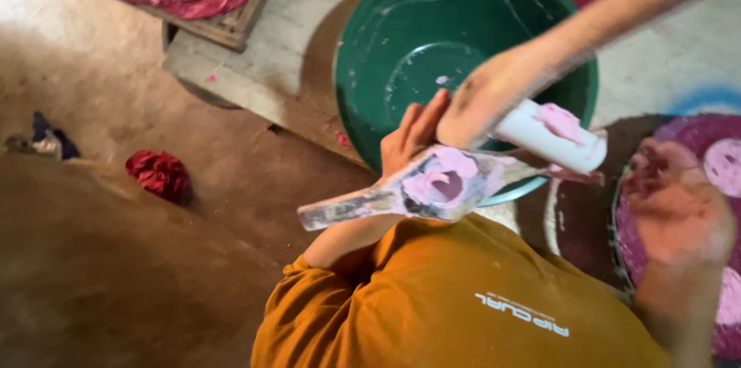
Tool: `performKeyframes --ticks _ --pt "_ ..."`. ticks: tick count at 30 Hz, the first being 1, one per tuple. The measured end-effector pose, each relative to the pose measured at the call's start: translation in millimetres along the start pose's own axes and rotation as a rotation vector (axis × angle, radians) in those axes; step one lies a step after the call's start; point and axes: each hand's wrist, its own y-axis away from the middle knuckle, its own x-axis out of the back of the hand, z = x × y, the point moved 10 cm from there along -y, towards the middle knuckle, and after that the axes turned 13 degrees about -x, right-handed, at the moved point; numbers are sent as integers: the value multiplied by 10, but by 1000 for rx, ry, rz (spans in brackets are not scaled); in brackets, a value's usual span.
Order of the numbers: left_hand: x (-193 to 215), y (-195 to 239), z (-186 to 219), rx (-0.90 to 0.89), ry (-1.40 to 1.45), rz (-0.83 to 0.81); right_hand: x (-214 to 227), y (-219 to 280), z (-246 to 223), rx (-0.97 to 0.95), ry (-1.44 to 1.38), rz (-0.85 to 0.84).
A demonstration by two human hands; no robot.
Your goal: The person scoops pink paste from a green bowl into a hand-held molding tool and presses it onto a tray to create small circular shapes.
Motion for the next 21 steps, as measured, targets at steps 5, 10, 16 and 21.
performKeyframes --ticks 5,10,16,21 --pt "-173 181 -162 155 7 25 952 286 -625 248 78 399" --pt "-606 174 -113 184 11 7 1659 728 -1286 597 707 731" --pt "-740 215 -59 249 -60 17 1618 100 -1132 241 1545 660" --pt "-748 302 51 287 -115 29 1474 -170 -1046 172 1492 442"
